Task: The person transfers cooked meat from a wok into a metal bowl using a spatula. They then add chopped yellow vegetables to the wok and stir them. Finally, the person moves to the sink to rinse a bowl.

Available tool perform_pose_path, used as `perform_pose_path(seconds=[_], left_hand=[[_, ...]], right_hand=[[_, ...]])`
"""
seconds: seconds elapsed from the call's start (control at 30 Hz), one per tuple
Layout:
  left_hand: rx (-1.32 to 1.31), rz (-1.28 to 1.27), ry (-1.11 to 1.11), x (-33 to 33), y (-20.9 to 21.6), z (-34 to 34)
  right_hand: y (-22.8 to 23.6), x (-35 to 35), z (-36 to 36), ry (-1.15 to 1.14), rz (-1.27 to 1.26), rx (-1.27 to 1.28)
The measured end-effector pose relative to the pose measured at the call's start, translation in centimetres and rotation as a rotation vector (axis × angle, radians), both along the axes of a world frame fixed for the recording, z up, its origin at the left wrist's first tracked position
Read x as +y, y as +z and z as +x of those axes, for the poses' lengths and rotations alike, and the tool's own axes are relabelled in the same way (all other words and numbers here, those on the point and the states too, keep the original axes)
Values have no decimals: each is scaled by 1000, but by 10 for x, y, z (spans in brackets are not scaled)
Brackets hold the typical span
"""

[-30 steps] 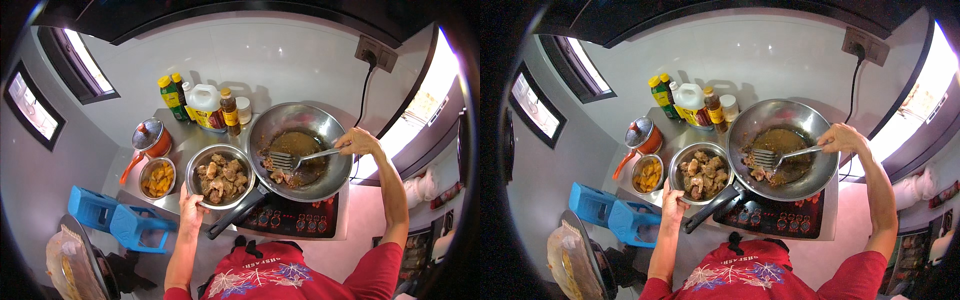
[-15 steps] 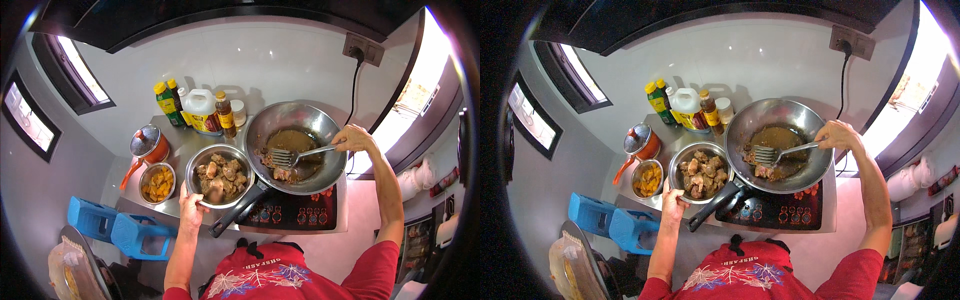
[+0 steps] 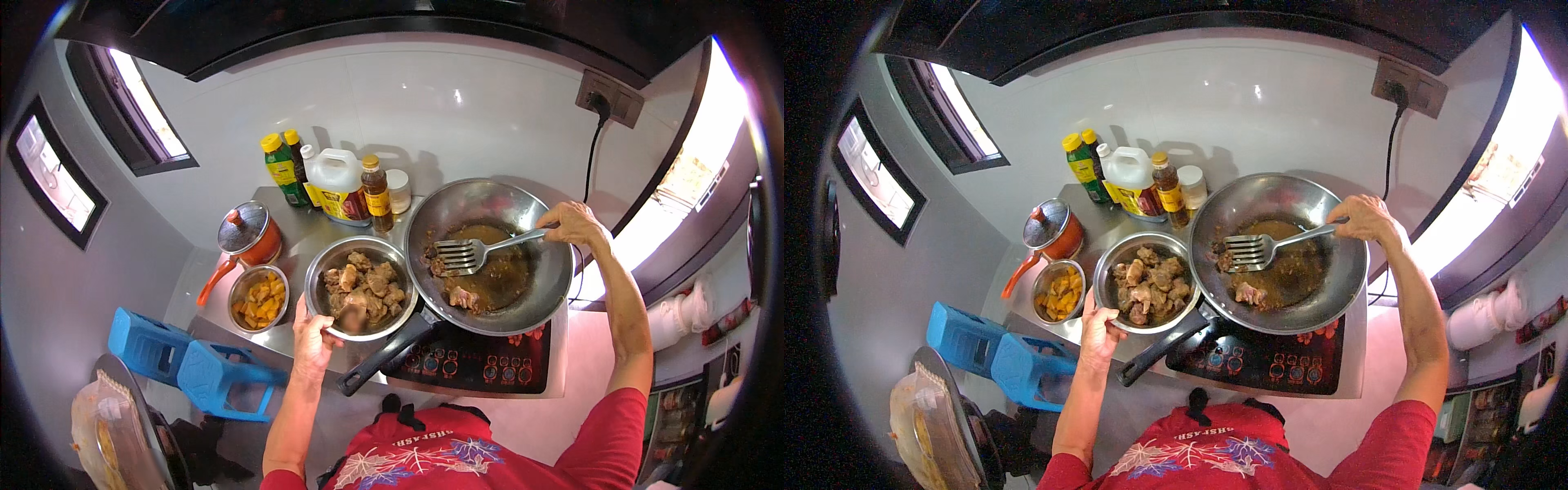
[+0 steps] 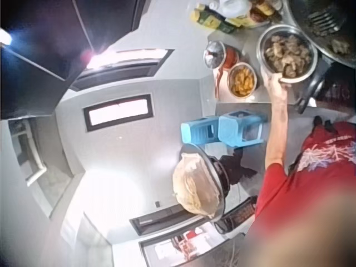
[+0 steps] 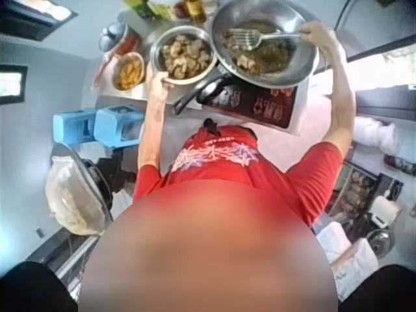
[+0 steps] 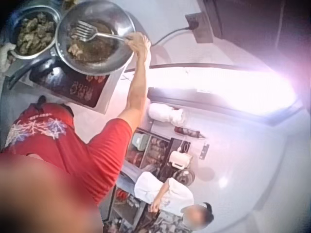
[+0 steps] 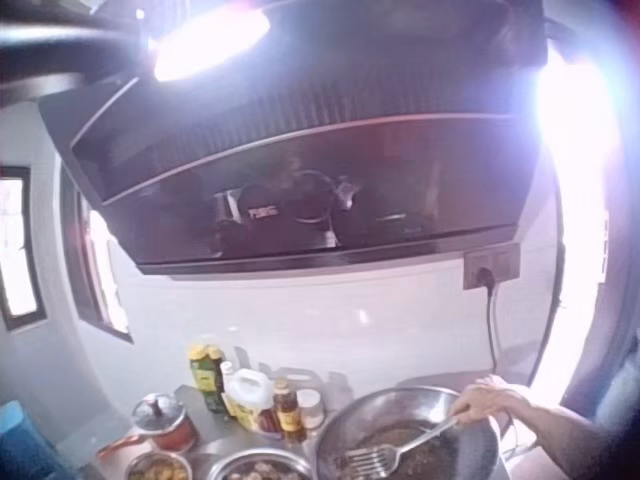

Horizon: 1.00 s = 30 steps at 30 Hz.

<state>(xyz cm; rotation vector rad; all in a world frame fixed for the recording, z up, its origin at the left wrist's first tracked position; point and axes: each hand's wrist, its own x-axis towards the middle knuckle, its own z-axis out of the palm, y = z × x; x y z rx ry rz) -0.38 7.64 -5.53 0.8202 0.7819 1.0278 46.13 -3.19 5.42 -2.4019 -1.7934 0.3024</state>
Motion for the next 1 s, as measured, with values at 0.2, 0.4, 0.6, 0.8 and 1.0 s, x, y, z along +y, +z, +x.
perform_pose_path(seconds=[0.2, 0.4, 0.6, 0.8, 1.0], left_hand=[[-7, 15, 21, 0, -3, 4], [3, 5, 24, 2, -4, 5], [-43, 13, 3, 6, -7, -1], [-82, -27, -39, 11, -12, -11], [-144, -73, -94, 15, -10, -19]], right_hand=[[4, 8, 1, 95, -7, 96], [31, 4, -19, 102, 38, 226], [81, 2, -54, 89, 115, 205], [104, 10, -160, 425, 386, -413], [105, 1, -225, 576, 717, -844]])
